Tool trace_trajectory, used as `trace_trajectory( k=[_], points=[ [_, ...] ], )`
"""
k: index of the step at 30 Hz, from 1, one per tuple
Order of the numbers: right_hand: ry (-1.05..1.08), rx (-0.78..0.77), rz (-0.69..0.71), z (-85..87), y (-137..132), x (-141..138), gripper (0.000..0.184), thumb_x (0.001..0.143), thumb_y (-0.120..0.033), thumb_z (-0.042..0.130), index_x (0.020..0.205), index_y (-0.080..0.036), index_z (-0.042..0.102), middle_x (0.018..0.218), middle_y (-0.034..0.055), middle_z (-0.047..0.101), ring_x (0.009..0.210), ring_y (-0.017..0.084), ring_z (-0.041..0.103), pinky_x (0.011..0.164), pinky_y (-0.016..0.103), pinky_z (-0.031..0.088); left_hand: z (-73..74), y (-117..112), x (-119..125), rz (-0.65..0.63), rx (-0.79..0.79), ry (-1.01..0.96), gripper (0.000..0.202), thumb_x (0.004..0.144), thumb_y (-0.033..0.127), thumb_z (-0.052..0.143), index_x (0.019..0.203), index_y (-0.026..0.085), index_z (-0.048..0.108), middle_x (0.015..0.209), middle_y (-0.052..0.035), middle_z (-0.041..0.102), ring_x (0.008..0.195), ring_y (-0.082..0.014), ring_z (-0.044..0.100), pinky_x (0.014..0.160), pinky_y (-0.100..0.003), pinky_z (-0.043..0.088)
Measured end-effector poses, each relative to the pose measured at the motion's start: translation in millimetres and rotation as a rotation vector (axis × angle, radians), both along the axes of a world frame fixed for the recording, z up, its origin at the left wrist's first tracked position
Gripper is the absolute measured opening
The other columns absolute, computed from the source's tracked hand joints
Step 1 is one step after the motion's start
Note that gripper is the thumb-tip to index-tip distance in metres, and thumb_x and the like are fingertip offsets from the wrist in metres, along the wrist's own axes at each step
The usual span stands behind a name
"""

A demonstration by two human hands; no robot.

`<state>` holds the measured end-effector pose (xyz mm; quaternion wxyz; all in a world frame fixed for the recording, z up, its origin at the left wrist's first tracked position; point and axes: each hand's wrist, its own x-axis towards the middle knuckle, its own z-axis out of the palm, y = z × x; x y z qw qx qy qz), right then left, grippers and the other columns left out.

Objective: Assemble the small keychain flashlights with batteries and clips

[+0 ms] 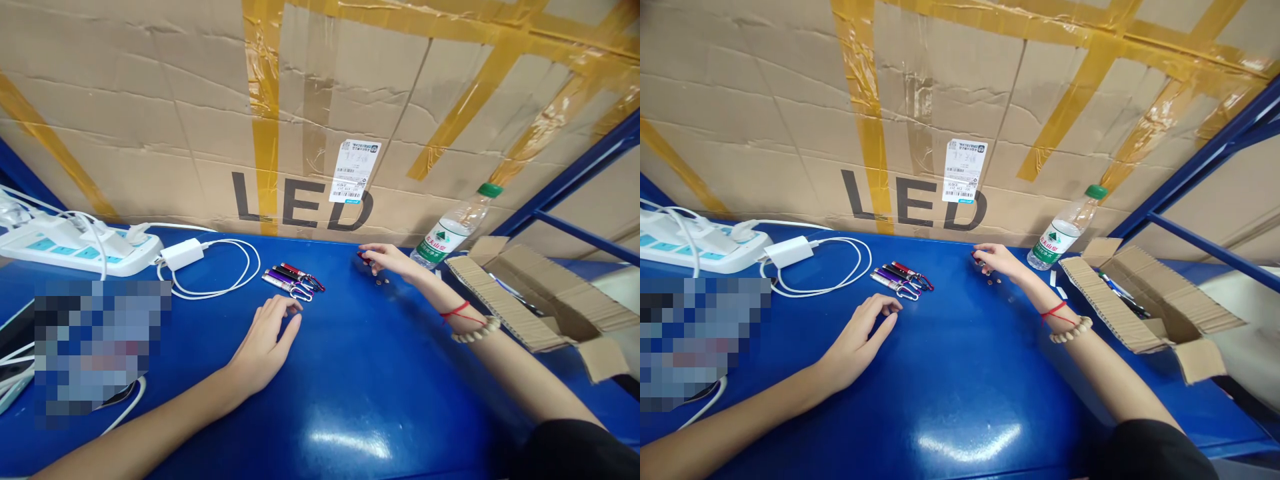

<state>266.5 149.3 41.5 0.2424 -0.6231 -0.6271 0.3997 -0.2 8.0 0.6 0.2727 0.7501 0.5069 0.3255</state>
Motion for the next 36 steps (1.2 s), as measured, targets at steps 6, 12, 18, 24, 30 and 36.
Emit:
trace_trajectory(
  k=[6,12,18,24,30,36],
  points=[
    [0.249,-0.182,-0.003,1.7,-8,-6,0.036,0.083,-0.020,0.051,0.119,-0.017,0.054,0.082,0.0050,0.069,0.052,0.009,0.061,0.060,0.023,0.056,-0.6,0,0,0.005,-0.004,-0.002,0.016,0.091,0.029,0.035,0.097,0.022,0.048,0.093,-0.0033,0.055,0.091,-0.0214,0.049,0.086,-0.042,0.036],
    [0.480,-0.279,-0.083,5.2,-14,-12,0.029,0.087,-0.011,0.043,0.115,-0.018,0.051,0.080,0.0023,0.065,0.066,0.009,0.067,0.074,0.025,0.057,-0.7,-1,0,0.019,-0.015,0.001,0.018,0.091,0.030,0.034,0.098,0.023,0.048,0.093,-0.0033,0.053,0.092,-0.0214,0.048,0.086,-0.041,0.036],
    [0.632,-0.306,-0.141,12.2,-29,-23,0.017,0.091,-0.008,0.037,0.097,-0.017,0.050,0.078,0.0022,0.062,0.078,0.009,0.067,0.079,0.019,0.054,0.1,0,1,0.023,-0.027,-0.001,0.017,0.091,0.030,0.034,0.098,0.023,0.048,0.092,-0.0024,0.053,0.091,-0.0208,0.048,0.085,-0.041,0.036],
    [0.585,-0.172,-0.180,13.1,-36,-26,0.008,0.088,-0.013,0.044,0.095,-0.017,0.046,0.079,0.0046,0.064,0.078,0.013,0.067,0.070,0.024,0.056,-0.7,1,1,0.030,-0.022,0.004,0.018,0.091,0.030,0.034,0.099,0.023,0.048,0.091,-0.0026,0.053,0.090,-0.0212,0.048,0.085,-0.041,0.036],
    [-0.043,0.486,-0.079,-13.1,-36,-9,0.026,0.079,-0.028,0.059,0.102,-0.024,0.048,0.079,0.0004,0.062,0.079,0.019,0.062,0.055,0.024,0.047,-1.7,1,1,0.020,-0.018,-0.003,0.015,0.091,0.029,0.035,0.097,0.023,0.048,0.091,-0.0024,0.053,0.091,-0.0211,0.049,0.086,-0.042,0.036],
    [-0.584,0.710,0.082,-20.8,-35,6,0.025,0.084,-0.028,0.048,0.109,-0.026,0.050,0.082,0.0005,0.065,0.074,0.018,0.063,0.053,0.024,0.042,-1.9,1,1,0.015,-0.015,-0.007,0.015,0.091,0.028,0.035,0.096,0.023,0.048,0.092,-0.0026,0.054,0.091,-0.0208,0.048,0.087,-0.042,0.035]
  ],
)
